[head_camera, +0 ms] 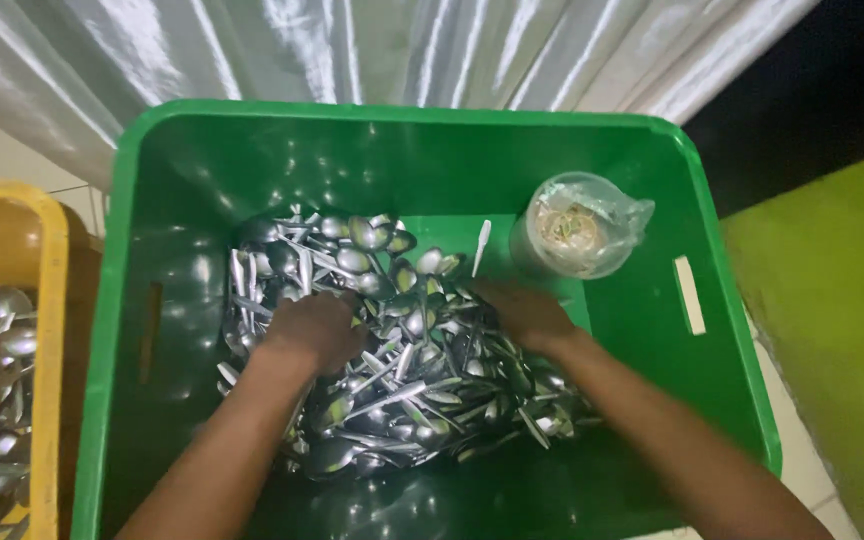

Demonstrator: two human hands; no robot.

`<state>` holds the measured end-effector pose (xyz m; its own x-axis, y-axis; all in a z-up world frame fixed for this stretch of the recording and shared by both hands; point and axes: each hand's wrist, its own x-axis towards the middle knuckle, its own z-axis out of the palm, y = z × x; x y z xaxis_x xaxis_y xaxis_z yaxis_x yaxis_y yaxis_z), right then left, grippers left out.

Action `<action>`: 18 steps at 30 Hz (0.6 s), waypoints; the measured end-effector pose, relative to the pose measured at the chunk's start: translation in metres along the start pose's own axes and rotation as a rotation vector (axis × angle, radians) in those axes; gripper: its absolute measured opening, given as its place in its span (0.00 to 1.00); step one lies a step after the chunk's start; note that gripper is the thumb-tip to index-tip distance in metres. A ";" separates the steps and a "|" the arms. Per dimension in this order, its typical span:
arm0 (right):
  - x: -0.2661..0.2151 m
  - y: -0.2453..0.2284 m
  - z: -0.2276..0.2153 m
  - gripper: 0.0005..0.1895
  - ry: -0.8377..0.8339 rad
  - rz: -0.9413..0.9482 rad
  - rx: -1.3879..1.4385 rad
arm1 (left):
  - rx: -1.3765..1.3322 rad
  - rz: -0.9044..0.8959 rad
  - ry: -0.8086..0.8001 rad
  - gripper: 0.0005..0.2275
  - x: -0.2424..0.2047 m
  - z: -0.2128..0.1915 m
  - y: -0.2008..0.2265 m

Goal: Bundling metal spoons together using rubber bands in a sorting area.

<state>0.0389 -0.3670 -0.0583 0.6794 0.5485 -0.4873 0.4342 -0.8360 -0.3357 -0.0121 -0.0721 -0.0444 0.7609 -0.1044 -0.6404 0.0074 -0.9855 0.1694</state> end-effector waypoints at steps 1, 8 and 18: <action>0.000 0.005 0.000 0.31 0.001 0.009 0.005 | 0.005 0.008 -0.004 0.25 -0.002 -0.002 0.002; 0.012 0.025 0.004 0.29 0.074 0.097 0.175 | -0.034 -0.012 -0.055 0.25 -0.026 -0.028 0.012; -0.018 -0.012 -0.056 0.17 0.143 0.022 0.443 | 0.045 0.051 -0.013 0.22 -0.022 -0.029 0.029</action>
<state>0.0544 -0.3682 -0.0008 0.7739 0.4971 -0.3923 0.1456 -0.7425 -0.6538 -0.0102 -0.0946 -0.0038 0.7511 -0.1557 -0.6416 -0.0601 -0.9839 0.1684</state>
